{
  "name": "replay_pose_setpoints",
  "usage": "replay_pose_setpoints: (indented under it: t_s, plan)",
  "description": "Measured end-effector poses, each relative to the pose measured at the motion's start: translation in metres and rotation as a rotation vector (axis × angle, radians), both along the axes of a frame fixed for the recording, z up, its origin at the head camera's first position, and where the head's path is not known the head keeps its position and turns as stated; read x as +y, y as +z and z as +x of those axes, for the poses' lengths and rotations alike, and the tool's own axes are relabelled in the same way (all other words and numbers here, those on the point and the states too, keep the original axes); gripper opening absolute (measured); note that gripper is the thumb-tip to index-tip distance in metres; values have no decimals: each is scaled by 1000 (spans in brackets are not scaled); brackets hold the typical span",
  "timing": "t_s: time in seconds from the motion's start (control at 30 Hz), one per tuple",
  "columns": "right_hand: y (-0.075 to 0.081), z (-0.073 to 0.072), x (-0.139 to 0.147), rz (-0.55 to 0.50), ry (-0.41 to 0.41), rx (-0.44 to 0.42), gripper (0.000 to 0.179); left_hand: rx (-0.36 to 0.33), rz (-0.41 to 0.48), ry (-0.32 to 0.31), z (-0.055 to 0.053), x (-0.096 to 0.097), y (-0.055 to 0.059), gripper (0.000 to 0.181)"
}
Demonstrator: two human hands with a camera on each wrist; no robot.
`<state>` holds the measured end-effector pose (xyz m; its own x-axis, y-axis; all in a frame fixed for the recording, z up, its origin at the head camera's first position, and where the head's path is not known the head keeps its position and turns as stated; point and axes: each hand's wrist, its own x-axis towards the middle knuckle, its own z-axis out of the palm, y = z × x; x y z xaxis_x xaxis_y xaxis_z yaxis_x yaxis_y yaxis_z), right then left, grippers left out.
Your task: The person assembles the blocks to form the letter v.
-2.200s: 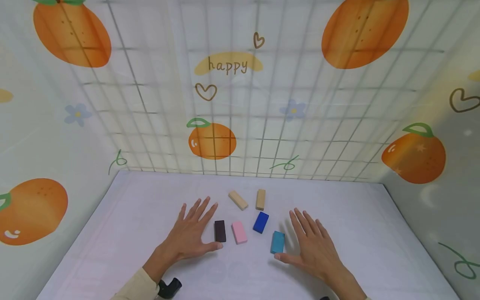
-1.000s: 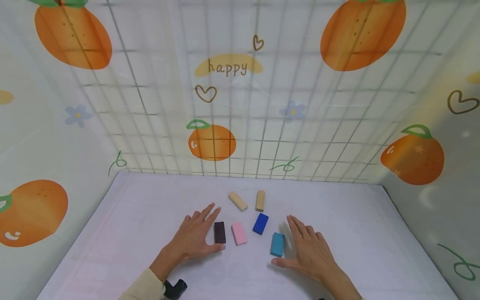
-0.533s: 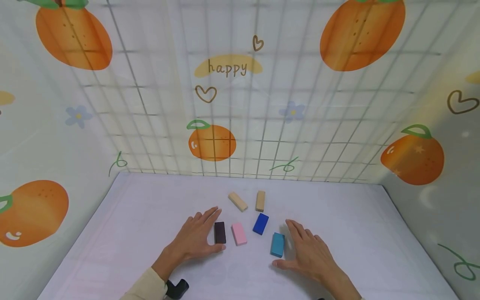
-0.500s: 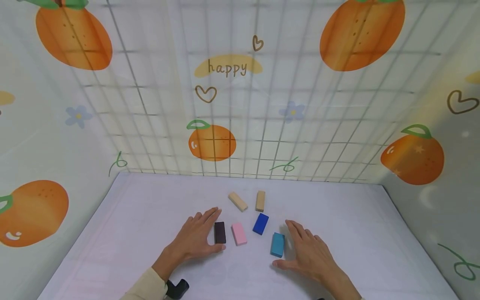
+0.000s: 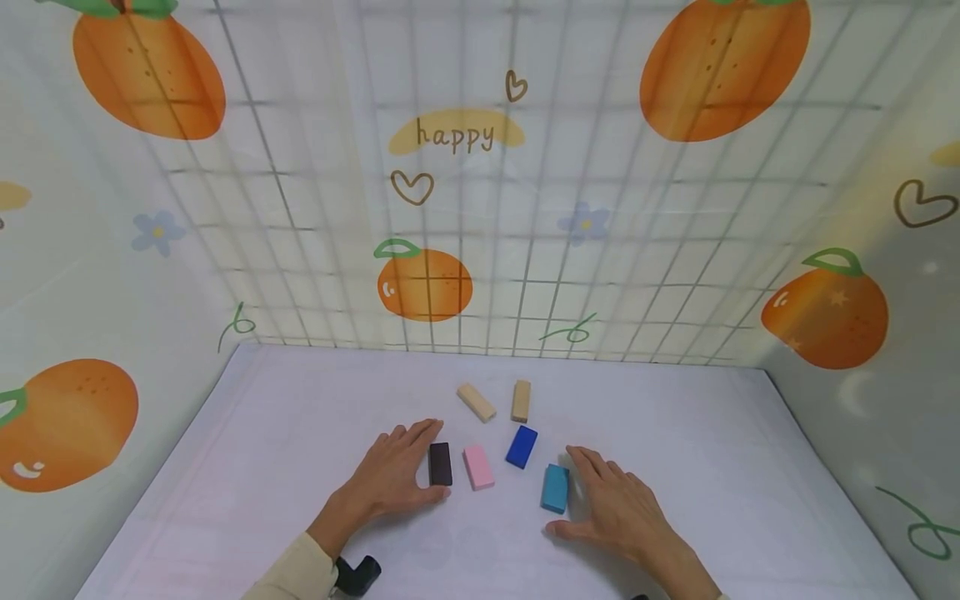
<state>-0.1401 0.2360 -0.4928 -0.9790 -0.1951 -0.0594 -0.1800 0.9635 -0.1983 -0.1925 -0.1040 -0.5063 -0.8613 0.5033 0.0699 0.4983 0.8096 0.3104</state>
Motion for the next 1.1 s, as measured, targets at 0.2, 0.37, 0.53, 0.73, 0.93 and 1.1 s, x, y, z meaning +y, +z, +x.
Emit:
replay_pose_setpoints:
  t_s: [0.2, 0.37, 0.53, 0.73, 0.93, 1.1]
  plan:
    - [2, 1, 0, 5, 21, 8, 120, 15, -7, -6, -1, 0, -2, 91]
    - [2, 1, -1, 9, 24, -11, 120, 33, -18, -8, -2, -1, -5, 91]
    - [2, 0, 0, 15, 29, -18, 118, 21, -20, -6, -3, -1, -6, 90]
    - [1, 0, 1, 19, 40, -9, 115, 12, -22, -8, -4, -1, -6, 88]
    - [3, 1, 0, 23, 48, -9, 111, -5, -21, -5, -4, -1, -5, 87]
    - [3, -1, 0, 34, 41, -28, 110, -19, -31, -1, -4, 0, -4, 86]
